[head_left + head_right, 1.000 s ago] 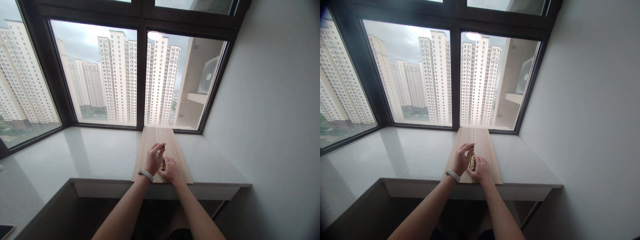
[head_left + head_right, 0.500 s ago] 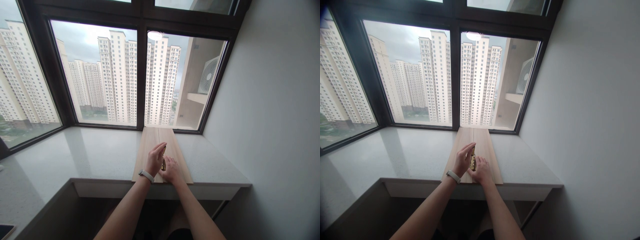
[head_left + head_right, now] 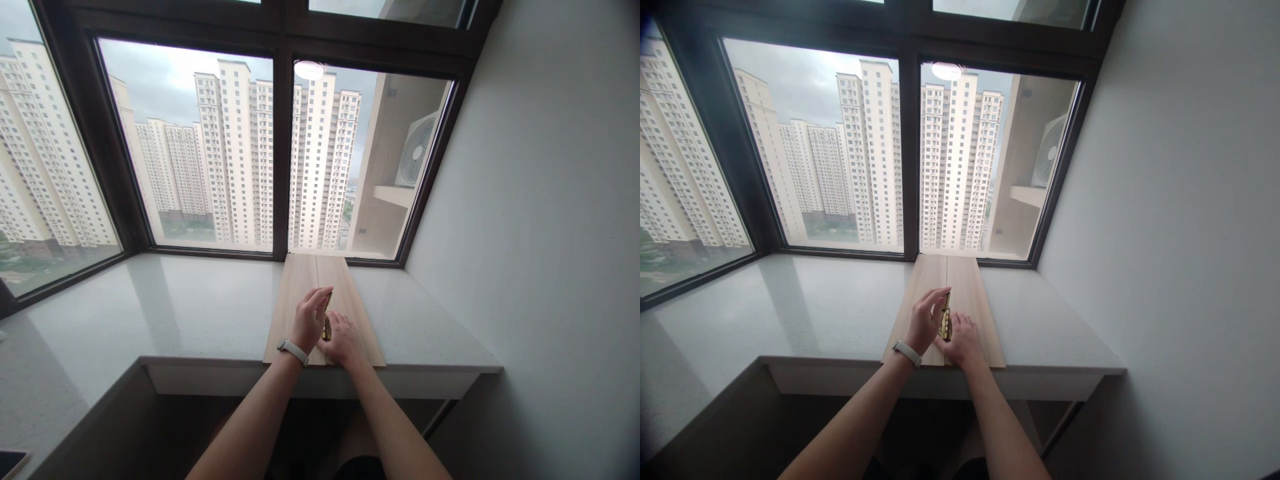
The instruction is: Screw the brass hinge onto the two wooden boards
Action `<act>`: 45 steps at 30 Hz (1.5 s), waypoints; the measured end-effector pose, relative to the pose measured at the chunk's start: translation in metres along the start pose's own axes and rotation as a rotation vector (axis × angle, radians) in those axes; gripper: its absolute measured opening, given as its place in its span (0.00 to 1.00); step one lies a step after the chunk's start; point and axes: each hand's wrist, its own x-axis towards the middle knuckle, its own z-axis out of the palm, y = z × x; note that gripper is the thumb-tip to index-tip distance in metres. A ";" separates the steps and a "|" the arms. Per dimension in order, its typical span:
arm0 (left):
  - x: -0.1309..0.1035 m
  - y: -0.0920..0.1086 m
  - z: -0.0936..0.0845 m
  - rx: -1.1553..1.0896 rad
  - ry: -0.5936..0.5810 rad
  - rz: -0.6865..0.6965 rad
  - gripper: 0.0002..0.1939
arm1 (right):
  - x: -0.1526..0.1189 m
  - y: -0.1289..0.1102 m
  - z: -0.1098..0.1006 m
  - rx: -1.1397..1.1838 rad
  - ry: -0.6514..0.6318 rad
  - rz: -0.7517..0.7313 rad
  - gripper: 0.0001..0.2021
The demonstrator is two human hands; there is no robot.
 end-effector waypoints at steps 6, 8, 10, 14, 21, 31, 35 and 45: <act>0.002 -0.003 0.001 0.084 0.044 -0.039 0.10 | 0.000 0.000 -0.001 -0.003 -0.005 0.006 0.33; 0.002 -0.002 0.000 0.091 0.034 -0.033 0.10 | 0.000 0.000 -0.002 -0.004 -0.005 0.005 0.33; 0.003 -0.001 -0.001 0.070 0.014 -0.008 0.10 | 0.000 -0.001 -0.003 -0.007 -0.008 0.004 0.33; 0.003 0.001 -0.001 -0.010 0.000 0.008 0.12 | -0.001 -0.003 -0.005 -0.008 -0.014 0.006 0.32; -0.001 -0.004 0.004 -0.071 -0.020 -0.046 0.13 | 0.000 -0.002 -0.003 -0.007 -0.012 0.011 0.33; 0.004 -0.001 -0.001 -0.012 0.028 -0.032 0.10 | -0.001 -0.001 -0.002 -0.006 0.005 0.007 0.33; 0.004 0.000 -0.002 -0.009 0.043 -0.009 0.10 | -0.001 0.000 -0.001 0.003 0.006 0.001 0.34; 0.001 0.000 -0.001 -0.044 -0.002 -0.001 0.16 | -0.001 -0.001 -0.002 0.006 0.002 0.001 0.32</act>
